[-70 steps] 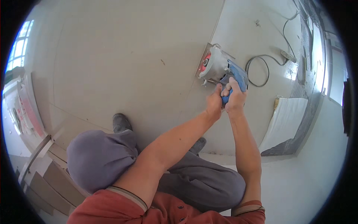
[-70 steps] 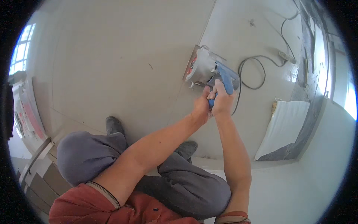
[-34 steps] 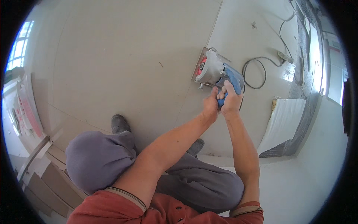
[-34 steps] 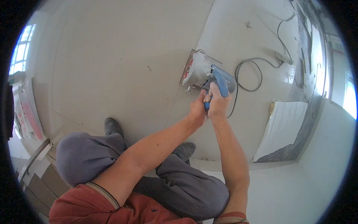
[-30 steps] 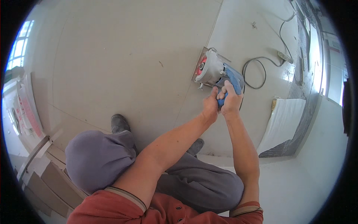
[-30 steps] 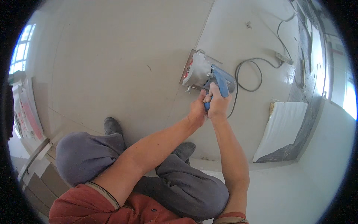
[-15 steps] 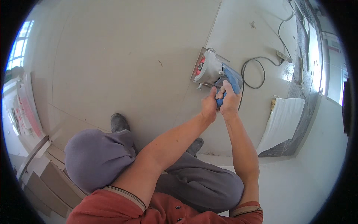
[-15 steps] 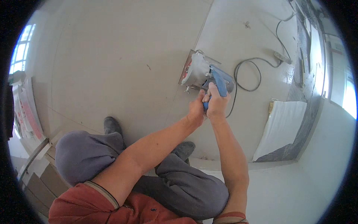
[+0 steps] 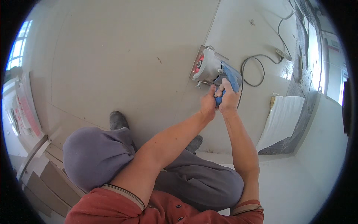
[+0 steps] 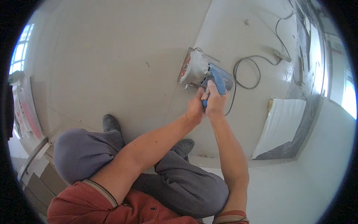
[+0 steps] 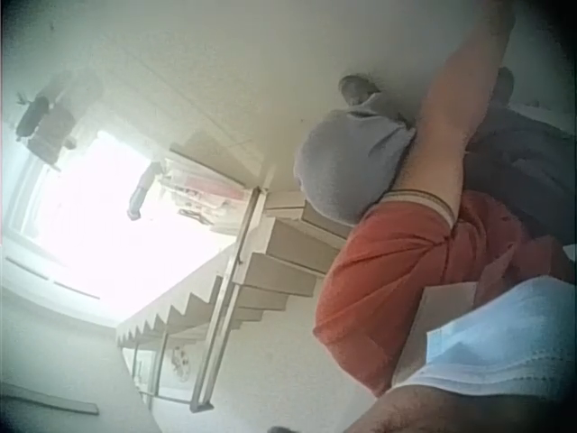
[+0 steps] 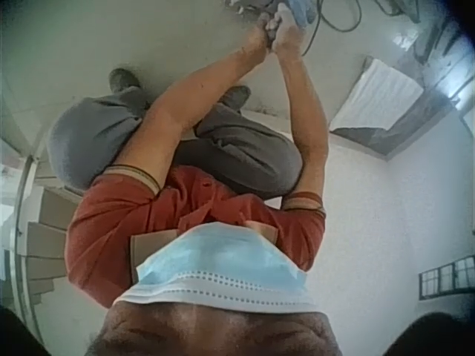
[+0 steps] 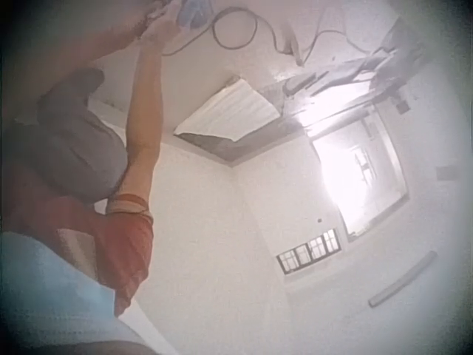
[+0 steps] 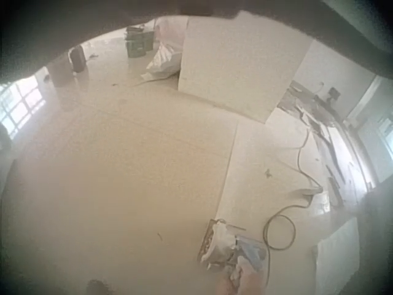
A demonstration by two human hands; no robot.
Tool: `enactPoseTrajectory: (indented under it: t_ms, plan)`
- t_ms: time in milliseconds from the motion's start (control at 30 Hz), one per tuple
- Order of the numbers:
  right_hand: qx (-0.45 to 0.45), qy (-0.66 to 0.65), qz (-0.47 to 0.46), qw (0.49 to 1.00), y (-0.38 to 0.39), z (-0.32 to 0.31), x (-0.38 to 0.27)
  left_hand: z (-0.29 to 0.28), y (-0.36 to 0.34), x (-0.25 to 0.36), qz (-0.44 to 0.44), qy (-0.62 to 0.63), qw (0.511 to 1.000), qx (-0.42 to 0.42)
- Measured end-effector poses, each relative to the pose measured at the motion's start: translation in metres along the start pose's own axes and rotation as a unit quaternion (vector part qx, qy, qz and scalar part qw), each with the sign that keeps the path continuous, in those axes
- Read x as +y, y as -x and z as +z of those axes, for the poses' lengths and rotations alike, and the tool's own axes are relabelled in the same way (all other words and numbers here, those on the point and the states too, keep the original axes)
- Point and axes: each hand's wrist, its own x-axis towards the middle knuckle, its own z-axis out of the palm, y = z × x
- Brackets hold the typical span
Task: Using a circular saw to cut floor tiles.
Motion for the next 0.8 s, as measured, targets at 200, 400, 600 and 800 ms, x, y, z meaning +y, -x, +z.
enactPoseTrajectory:
  t_ms: [200, 400, 600, 800]
  plan:
    - [-0.012, 0.014, 0.014, 1.000, -0.0021, -0.0048, 0.0002, 0.0010, -0.0021, -0.0030, -0.005, 0.014, 1.000, -0.002]
    - [-0.017, 0.027, -0.002, 0.999, 0.0001, -0.0027, -0.0037, 0.0039, 0.0011, -0.0012, 0.001, 0.010, 1.000, 0.002]
    - [-0.005, 0.017, 0.015, 1.000, -0.0031, -0.0035, 0.0009, 0.0008, -0.0027, -0.0015, 0.006, -0.005, 1.000, 0.011]
    - [-0.010, 0.031, 0.010, 0.999, -0.0040, -0.0060, 0.0007, 0.0023, -0.0011, -0.0012, -0.004, -0.004, 1.000, 0.019]
